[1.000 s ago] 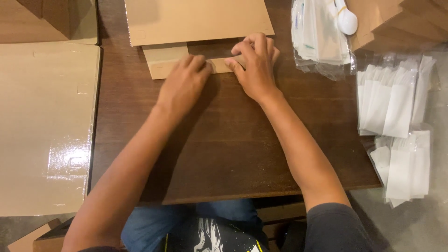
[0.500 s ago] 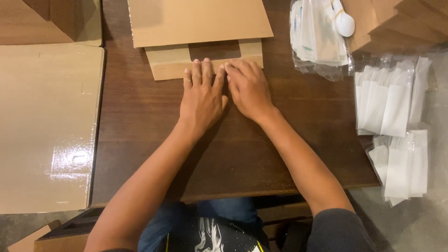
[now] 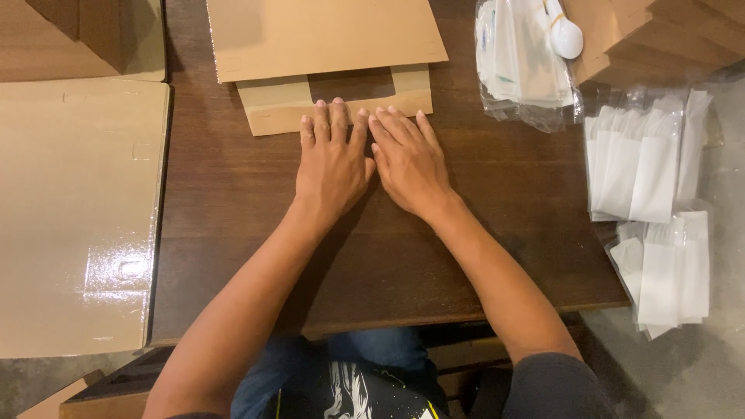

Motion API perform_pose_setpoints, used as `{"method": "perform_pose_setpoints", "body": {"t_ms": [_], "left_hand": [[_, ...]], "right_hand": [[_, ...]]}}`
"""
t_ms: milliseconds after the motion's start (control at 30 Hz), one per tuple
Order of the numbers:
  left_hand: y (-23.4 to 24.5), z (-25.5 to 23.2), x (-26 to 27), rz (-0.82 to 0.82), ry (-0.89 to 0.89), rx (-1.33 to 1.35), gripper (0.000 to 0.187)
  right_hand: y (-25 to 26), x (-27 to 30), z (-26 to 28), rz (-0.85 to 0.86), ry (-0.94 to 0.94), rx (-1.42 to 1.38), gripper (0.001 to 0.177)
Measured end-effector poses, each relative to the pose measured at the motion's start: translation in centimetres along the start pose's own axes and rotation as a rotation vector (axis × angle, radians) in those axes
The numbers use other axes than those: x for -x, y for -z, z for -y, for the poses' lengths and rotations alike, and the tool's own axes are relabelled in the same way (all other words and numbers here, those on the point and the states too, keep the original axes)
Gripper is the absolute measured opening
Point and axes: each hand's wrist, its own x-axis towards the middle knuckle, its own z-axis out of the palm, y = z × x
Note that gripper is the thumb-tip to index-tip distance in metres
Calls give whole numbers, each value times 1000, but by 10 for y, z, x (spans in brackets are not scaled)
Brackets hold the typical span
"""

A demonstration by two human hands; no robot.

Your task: The person folds and assembles a flat cardboard box on a wooden table. They fold the bottom flaps, tuck the side tabs, and then fold the top flaps to form the box shape. The person handles the box by hand without using tools.

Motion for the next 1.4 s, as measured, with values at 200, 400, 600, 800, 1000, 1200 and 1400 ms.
{"method": "perform_pose_setpoints", "body": {"t_ms": [200, 400, 600, 800, 1000, 1200, 1400], "left_hand": [[2, 0, 0, 12, 2, 4, 64], [7, 0, -1, 46, 10, 8, 65], [25, -3, -3, 129, 21, 24, 66], [29, -3, -4, 154, 21, 2, 65], [26, -15, -13, 250, -42, -1, 73], [23, -43, -31, 324, -77, 13, 73], [21, -54, -33, 278, -55, -10, 72]], "right_hand": [[0, 0, -1, 30, -13, 48, 39], [0, -3, -5, 66, -17, 81, 40], [11, 2, -25, -8, -16, 175, 33], [13, 7, -42, 11, -47, 203, 32], [1, 16, -61, -52, -29, 34, 27], [2, 14, -67, -113, -2, -76, 26], [4, 14, -73, -130, 1, -167, 34]]}}
